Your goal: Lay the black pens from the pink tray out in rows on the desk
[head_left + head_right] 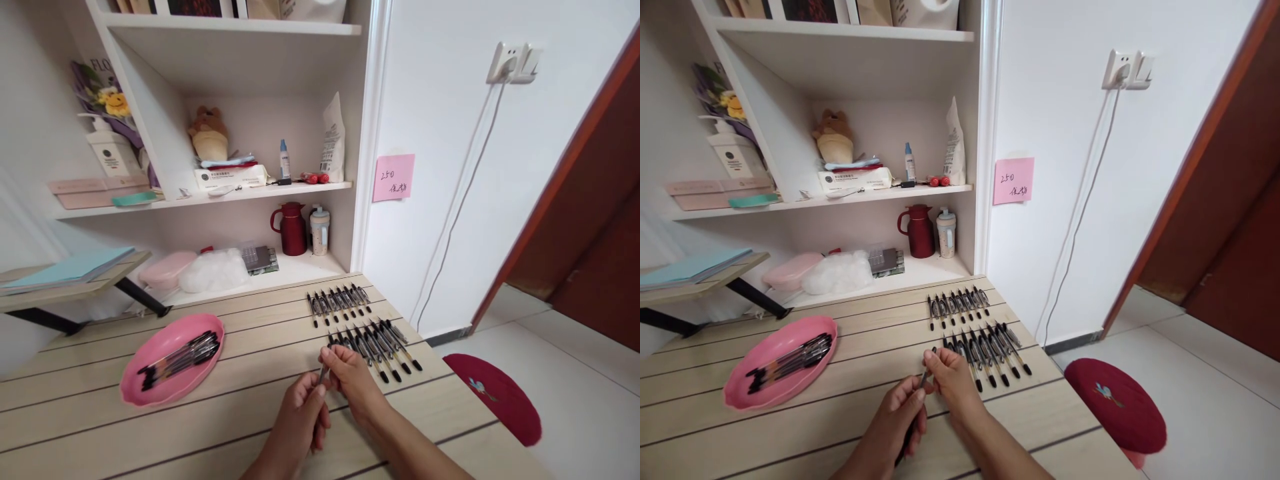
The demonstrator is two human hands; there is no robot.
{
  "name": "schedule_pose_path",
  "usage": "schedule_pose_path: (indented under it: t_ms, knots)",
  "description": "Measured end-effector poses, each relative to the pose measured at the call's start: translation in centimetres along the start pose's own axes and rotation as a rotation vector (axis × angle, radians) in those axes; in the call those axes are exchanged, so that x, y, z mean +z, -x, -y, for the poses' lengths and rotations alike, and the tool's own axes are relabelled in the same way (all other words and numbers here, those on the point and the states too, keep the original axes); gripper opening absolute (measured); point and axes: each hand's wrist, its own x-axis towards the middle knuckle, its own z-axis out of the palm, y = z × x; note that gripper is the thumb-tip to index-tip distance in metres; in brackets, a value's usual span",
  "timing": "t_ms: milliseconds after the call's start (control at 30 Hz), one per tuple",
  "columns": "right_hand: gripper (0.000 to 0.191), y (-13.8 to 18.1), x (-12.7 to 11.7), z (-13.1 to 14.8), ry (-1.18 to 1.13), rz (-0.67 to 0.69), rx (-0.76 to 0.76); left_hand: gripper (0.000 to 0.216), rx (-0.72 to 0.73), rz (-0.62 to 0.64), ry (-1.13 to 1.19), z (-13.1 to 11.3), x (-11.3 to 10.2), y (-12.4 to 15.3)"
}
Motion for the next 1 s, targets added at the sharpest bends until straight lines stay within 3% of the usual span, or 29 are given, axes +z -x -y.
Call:
schedule_pose_path:
  t_ms: [100, 200, 267, 367, 467, 667, 833, 1000]
  knots:
    - [0.040, 0.0, -0.2, 0.2, 0.097, -0.002, -0.059, 0.021, 0.043, 0.046, 0.279, -1.0, -0.2, 0.0]
    - [0.037, 0.5, -0.1, 0.3, 0.264, -0.072, -0.220, 0.013, 0.143, -0.017, 0.562, -2.4, -0.7, -0.4]
    - [0.034, 1.1, 0.2, 0.2, 0.409, -0.050, -0.298, 0.015, 0.182, -0.061, 0.660, -3.0, -0.9, -0.6]
    - [0.027, 1.9, 0.9, 0.1, 0.577, 0.097, -0.358, 0.017, 0.185, -0.092, 0.635, -3.0, -0.8, -0.8]
    - [0.031, 2.5, 1.5, 0.2, 0.692, 0.210, -0.376, 0.017, 0.184, -0.155, 0.567, -2.6, -0.4, -0.7]
    - [0.041, 3.4, 2.6, 1.2, 1.007, 0.208, -0.279, 0.020, 0.248, -0.276, 0.577, -2.6, 0.1, -0.5]
    - [0.036, 4.0, 3.7, 1.3, 1.229, 0.168, -0.215, 0.020, 0.286, -0.335, 0.630, -2.9, 0.2, -0.4]
    - [0.026, 4.2, 3.6, 0.0, 1.168, 0.172, -0.247, 0.018, 0.406, -0.384, 0.648, -3.8, -0.8, -0.7]
